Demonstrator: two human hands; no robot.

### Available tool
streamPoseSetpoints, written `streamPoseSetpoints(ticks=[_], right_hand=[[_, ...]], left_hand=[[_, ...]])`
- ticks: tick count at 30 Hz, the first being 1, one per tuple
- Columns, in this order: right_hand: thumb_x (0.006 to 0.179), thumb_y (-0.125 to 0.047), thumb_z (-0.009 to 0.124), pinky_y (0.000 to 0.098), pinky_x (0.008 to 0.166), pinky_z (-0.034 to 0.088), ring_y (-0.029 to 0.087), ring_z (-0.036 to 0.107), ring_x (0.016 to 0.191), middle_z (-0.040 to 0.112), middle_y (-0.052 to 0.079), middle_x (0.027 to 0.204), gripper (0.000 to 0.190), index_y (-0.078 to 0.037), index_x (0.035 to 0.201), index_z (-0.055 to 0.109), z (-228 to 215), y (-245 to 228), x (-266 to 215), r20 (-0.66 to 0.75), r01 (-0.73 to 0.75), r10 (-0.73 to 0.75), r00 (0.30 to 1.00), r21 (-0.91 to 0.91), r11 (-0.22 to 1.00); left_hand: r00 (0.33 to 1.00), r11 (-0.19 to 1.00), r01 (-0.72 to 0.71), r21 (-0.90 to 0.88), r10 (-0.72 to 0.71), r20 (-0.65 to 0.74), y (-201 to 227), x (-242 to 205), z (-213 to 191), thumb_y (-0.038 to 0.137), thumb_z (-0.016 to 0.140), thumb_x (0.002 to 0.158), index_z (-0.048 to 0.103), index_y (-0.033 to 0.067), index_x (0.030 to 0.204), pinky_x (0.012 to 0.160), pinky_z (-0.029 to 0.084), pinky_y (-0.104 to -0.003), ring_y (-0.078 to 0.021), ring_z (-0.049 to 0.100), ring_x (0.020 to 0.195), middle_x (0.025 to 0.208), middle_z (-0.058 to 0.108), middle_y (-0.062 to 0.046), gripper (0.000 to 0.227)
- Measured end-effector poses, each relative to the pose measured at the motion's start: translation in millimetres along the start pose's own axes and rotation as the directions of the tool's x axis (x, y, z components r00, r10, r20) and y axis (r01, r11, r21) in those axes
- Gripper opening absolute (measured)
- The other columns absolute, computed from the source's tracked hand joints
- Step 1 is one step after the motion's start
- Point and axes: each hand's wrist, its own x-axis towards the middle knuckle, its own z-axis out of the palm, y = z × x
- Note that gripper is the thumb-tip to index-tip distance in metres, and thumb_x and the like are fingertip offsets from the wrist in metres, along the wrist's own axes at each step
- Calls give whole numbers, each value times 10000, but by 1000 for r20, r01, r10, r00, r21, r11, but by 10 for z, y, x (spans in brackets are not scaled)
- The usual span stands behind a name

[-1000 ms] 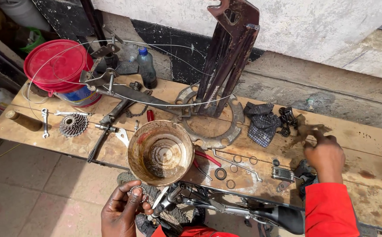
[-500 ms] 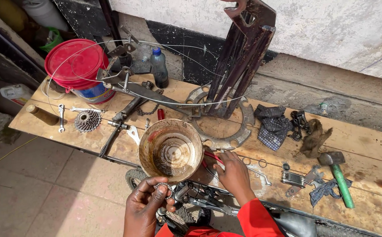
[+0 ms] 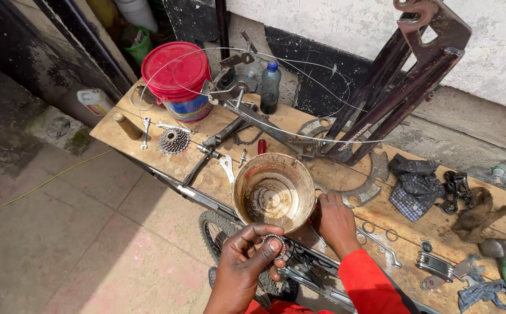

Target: Cleaning and inspecting bicycle bearing races using a rag and small tools at a workbench.

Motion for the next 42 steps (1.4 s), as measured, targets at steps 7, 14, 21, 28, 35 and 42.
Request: streamPoseSetpoints(ticks=[7,14,21,28,35,42], right_hand=[[884,-227,563,503,623,472,398,623,735,548,147,1045,173,-69,953,571,-533,240,-52,157,-211,162,974,379,901],[912,-278,602,372,505,275,181,368,471,400,52,531,370,-9,1165,627,-633,652,-280,239,-422,362,901,677,603],[932,-119,619,370,727,413,235,530,741,572,121,797,112,-42,1009,594,-1246,701,-1006,226,-236,512,829,971,-46],[804,-182,643,416,918,434,246,611,1184,634,106,1302,328,23,1032,762,-1796,495,-1346,162,-192,304,939,979,71],[808,-8,701,481,1241,32,296,728,969,791,219,898,258,103,1037,743,-1627,229,-1670,7,10,73,997,973,-231],[899,-60,697,445,893,536,389,685,941,739,304,1034,353,216,1080,822,-1733,278,-1341,949,-861,105,298,314,-399]], left_hand=[[999,1000,22,-1,-22,37,73,-19,30,77,717,845,721,-59,1079,442,527,-336,-253,653,606,771,636,-197,270],[999,999,17,30,-18,35,92,4,67,63,726,839,732,-70,1063,430,506,-323,-251,647,585,730,611,-175,260],[997,997,14,70,-20,79,262,-26,105,78,735,829,754,-54,1054,444,509,-283,-221,684,605,790,722,-187,261],[984,983,37,179,-67,168,459,-42,317,126,762,801,794,-25,1045,461,516,-279,-174,667,572,674,695,-119,288],[955,964,72,257,-141,263,613,-89,484,173,762,788,813,-2,1039,493,553,-303,-178,645,541,641,714,-151,310],[940,962,7,273,-99,326,608,-102,511,168,760,805,813,-1,1008,494,563,-269,-141,657,581,639,681,-87,270]])
